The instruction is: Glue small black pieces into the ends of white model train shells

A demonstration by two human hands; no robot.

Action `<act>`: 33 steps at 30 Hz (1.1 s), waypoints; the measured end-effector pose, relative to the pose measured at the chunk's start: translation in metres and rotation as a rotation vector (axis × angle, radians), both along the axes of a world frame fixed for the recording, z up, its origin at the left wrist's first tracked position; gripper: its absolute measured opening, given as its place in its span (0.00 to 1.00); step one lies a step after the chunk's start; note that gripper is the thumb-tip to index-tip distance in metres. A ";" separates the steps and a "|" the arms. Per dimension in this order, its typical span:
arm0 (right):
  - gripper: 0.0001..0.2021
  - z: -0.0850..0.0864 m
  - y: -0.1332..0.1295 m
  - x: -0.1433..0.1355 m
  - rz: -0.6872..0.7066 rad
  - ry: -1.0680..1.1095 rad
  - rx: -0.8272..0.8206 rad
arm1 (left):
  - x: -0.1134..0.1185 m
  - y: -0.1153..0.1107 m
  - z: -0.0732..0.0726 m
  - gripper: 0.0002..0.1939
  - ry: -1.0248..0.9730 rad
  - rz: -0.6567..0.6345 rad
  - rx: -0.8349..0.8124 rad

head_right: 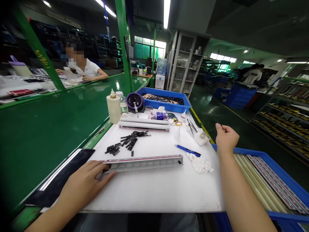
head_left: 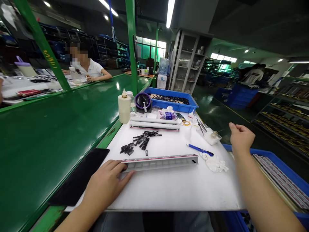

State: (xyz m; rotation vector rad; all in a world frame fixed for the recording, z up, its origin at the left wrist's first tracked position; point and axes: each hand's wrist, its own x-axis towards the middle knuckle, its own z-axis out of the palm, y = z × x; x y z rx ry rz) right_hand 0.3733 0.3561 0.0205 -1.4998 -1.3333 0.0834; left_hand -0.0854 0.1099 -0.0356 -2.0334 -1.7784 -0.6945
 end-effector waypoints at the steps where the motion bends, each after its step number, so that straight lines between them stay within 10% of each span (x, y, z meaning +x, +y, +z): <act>1: 0.24 -0.002 0.004 0.000 -0.031 -0.005 -0.042 | 0.000 0.000 0.001 0.16 0.003 0.003 -0.018; 5: 0.25 -0.010 0.005 -0.008 -0.008 -0.100 -0.216 | 0.003 0.001 0.013 0.17 0.001 0.064 -0.136; 9: 0.23 -0.020 -0.020 -0.022 -0.090 -0.227 0.097 | 0.012 0.000 0.031 0.18 0.002 0.114 -0.273; 17: 0.08 -0.024 -0.042 -0.049 0.288 -0.351 0.264 | 0.021 0.001 0.056 0.12 0.057 0.157 -0.438; 33: 0.07 -0.023 -0.042 -0.047 0.349 -0.242 0.212 | 0.020 0.017 0.062 0.16 0.168 0.157 -0.560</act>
